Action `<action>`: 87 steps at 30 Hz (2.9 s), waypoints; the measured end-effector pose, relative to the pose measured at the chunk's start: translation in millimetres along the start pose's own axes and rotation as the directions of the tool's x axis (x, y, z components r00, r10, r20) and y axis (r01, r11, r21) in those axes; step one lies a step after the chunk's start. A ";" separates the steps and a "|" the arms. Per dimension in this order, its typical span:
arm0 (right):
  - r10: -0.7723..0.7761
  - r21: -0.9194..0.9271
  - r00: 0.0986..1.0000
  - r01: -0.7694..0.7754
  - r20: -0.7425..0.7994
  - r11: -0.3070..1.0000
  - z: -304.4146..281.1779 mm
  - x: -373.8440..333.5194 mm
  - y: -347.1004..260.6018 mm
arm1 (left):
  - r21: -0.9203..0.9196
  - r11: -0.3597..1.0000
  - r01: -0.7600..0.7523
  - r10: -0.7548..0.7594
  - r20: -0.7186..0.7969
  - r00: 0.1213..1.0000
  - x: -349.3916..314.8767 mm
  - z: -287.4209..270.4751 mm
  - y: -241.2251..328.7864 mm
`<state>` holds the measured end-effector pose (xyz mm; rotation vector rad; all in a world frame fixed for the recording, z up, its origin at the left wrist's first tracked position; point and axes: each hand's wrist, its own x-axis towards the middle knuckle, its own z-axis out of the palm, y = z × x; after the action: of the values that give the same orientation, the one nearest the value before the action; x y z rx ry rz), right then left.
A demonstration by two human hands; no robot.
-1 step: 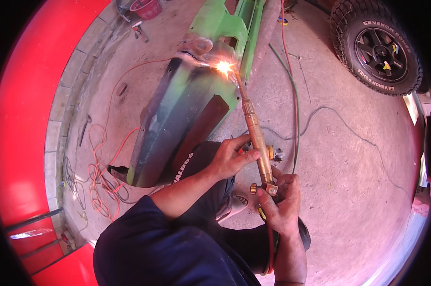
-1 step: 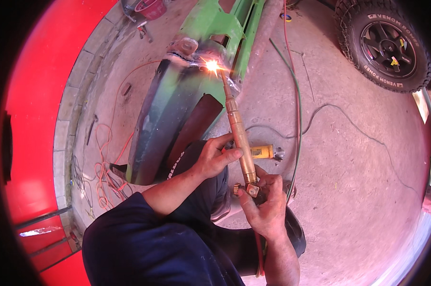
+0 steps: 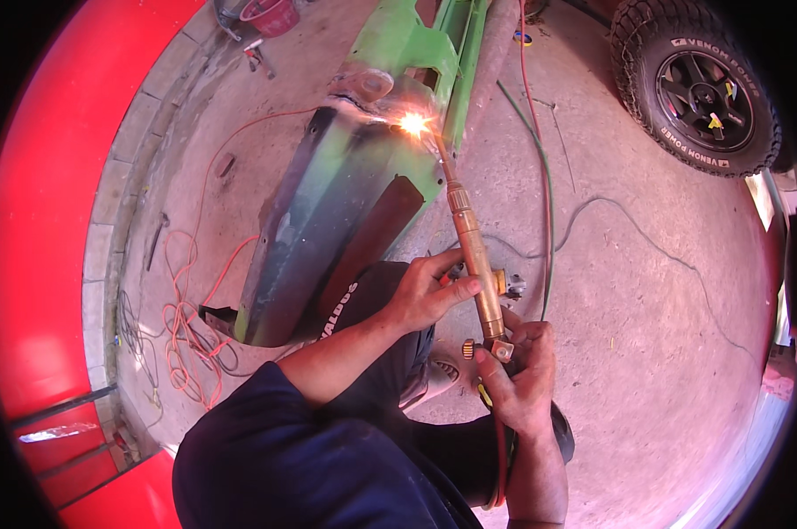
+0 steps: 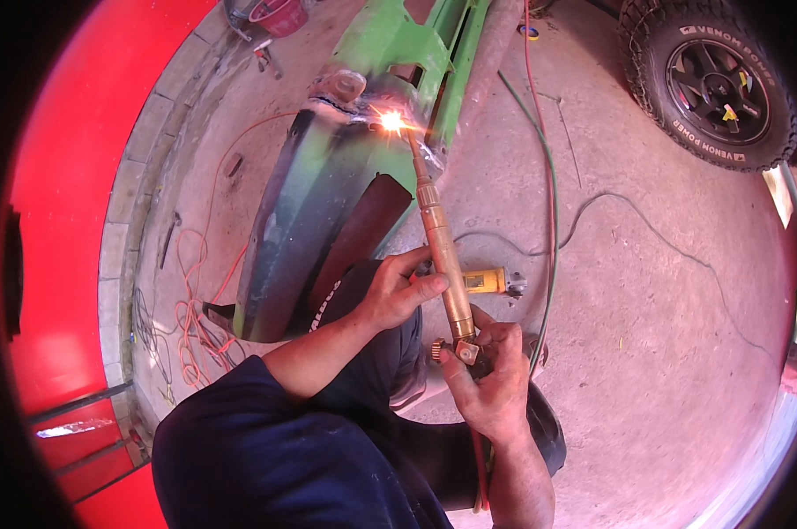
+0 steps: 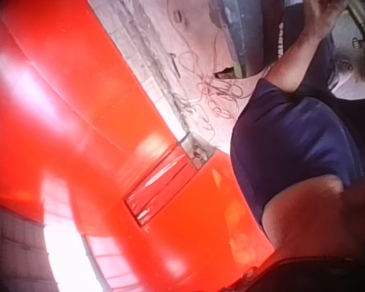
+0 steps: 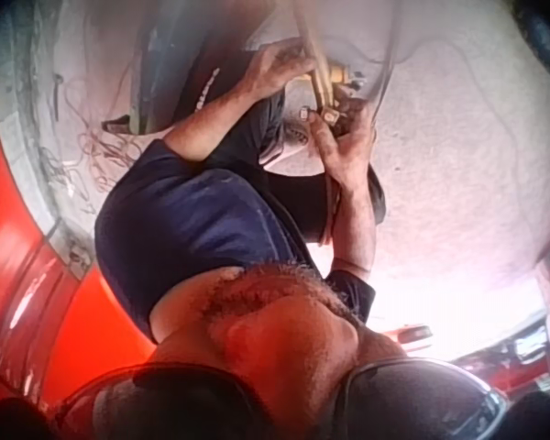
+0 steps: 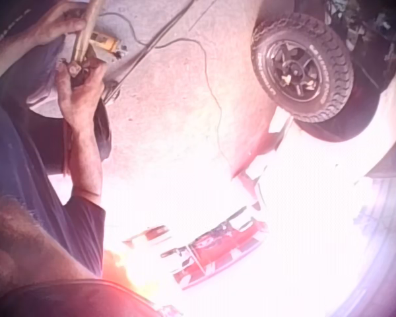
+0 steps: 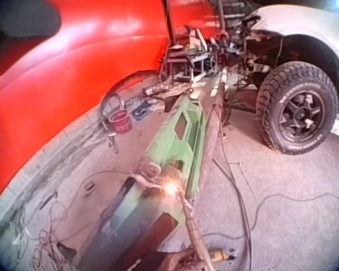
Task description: Weld a metal car part using an oxy-acetylene torch.
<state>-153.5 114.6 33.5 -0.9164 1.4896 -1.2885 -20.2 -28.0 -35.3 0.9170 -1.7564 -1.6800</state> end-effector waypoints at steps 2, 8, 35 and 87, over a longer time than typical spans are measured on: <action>0.000 -0.016 1.000 0.000 0.001 1.000 -0.1 0.0 -0.4 | 0.004 1.000 -0.001 0.001 -0.004 1.000 -0.3 -0.7 0.2; -0.003 -0.036 1.000 0.003 0.007 0.999 -0.2 0.7 0.0 | -0.001 1.000 -0.011 0.011 -0.005 1.000 0.0 -0.6 2.0; -0.002 -0.043 1.000 0.002 -0.001 0.999 -0.2 2.1 1.7 | 0.007 1.000 -0.030 0.031 -0.026 0.999 0.7 0.7 -1.0; 0.118 0.080 0.993 -0.117 -0.009 0.990 0.7 1.3 1.8 | 0.021 1.000 0.009 -0.008 -0.017 1.000 0.1 -1.8 -0.6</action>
<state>-153.1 113.4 31.4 -0.7581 1.4705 -1.2606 -18.8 -29.2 -35.8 0.9465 -1.7650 -1.6575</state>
